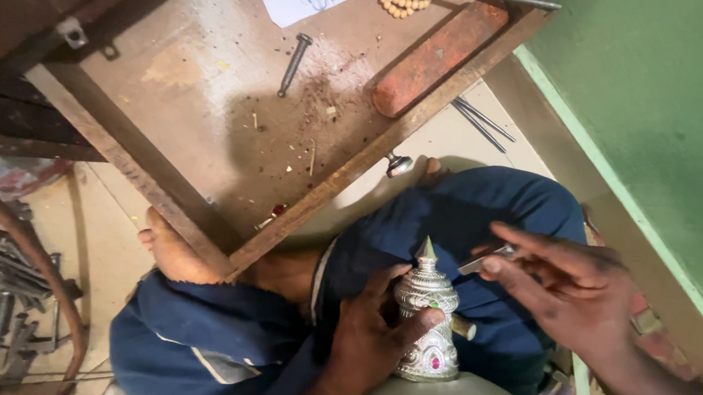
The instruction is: The person sits on the floor and uses a small metal file to polish the surface of a silver-colored, bell-shaped metal object. They hold the object in their left hand and work with the file in their right hand, rotating the object to access different areas.
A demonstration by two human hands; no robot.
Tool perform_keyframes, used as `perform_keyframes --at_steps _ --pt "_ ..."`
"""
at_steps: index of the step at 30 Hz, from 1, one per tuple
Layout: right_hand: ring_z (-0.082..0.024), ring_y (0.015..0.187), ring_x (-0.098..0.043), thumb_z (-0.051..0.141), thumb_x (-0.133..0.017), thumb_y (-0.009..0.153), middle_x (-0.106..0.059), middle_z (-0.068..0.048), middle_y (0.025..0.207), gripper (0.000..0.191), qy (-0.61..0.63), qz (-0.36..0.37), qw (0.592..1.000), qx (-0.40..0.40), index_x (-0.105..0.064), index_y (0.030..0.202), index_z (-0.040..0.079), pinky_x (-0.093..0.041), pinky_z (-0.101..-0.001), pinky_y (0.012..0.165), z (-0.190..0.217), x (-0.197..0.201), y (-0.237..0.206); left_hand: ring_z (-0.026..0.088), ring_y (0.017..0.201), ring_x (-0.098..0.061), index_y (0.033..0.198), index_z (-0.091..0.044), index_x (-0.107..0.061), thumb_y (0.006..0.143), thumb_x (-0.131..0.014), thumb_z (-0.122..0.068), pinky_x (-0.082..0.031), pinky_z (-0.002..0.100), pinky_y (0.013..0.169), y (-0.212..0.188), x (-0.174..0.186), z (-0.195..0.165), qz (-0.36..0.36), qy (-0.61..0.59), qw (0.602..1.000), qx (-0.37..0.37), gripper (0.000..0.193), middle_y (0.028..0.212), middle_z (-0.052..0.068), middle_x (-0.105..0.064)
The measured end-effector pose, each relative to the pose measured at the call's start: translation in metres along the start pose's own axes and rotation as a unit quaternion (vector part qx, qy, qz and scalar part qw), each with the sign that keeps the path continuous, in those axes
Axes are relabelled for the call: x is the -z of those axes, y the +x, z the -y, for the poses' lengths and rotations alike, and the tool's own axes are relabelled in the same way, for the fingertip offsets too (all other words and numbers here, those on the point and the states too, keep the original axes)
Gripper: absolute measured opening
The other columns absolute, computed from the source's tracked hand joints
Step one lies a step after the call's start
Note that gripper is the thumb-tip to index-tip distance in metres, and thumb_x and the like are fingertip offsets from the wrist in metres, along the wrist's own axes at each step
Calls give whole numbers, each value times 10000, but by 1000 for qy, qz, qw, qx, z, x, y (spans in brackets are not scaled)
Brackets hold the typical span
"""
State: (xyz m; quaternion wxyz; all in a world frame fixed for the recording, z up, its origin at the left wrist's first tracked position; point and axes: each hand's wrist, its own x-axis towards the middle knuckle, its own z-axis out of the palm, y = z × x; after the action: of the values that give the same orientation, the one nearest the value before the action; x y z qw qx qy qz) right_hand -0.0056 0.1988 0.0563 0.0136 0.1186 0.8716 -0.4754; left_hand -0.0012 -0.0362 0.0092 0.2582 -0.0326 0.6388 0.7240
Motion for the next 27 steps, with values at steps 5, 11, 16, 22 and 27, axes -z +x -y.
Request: perform_keyframes --at_steps 5,11,16,22,27 --pt "-215 895 -775 -46 -685 903 -781 -205 1011 373 236 16 970 -49 -668 1272 -100 -660 -331 791 -20 -4 -22 97 541 -583 1302 -77 -614 789 -833 -388 -496 296 502 -2 -7 -1 -126 57 983 118 639 639 79 -676" --pt "-269 889 -780 1 -654 915 -802 -247 1000 383 328 84 930 -141 -663 1279 -119 -661 -385 786 -43 -10 -50 118 577 -641 1203 -91 -581 717 -877 -469 -541 302 546 -5 -3 -8 -74 173 973 135 683 681 35 -695" --pt "-288 870 -786 17 -654 913 -805 -262 995 390 305 76 936 -160 -666 1274 -129 -649 -376 751 -47 -10 -59 227 816 -676 1127 -58 -646 699 -942 -446 -563 346 695 -9 13 -9 -126 308 928 -168 650 971 127 -688" --pt "-249 884 -782 -21 -670 901 -784 -243 986 354 205 -36 970 -125 -672 1239 -124 -653 -354 802 -31 -27 -58 178 782 -694 1338 -72 -665 704 -913 -394 -583 299 704 -4 27 -5 -54 203 976 -56 753 1052 83 -701" --pt "-210 874 -773 -85 -721 861 -785 -208 983 360 122 -72 990 -9 -680 1217 -126 -618 -306 850 -13 -44 -55 186 807 -696 1303 -89 -700 704 -924 -382 -592 288 723 1 27 -5 -50 169 984 -25 704 1049 83 -719"
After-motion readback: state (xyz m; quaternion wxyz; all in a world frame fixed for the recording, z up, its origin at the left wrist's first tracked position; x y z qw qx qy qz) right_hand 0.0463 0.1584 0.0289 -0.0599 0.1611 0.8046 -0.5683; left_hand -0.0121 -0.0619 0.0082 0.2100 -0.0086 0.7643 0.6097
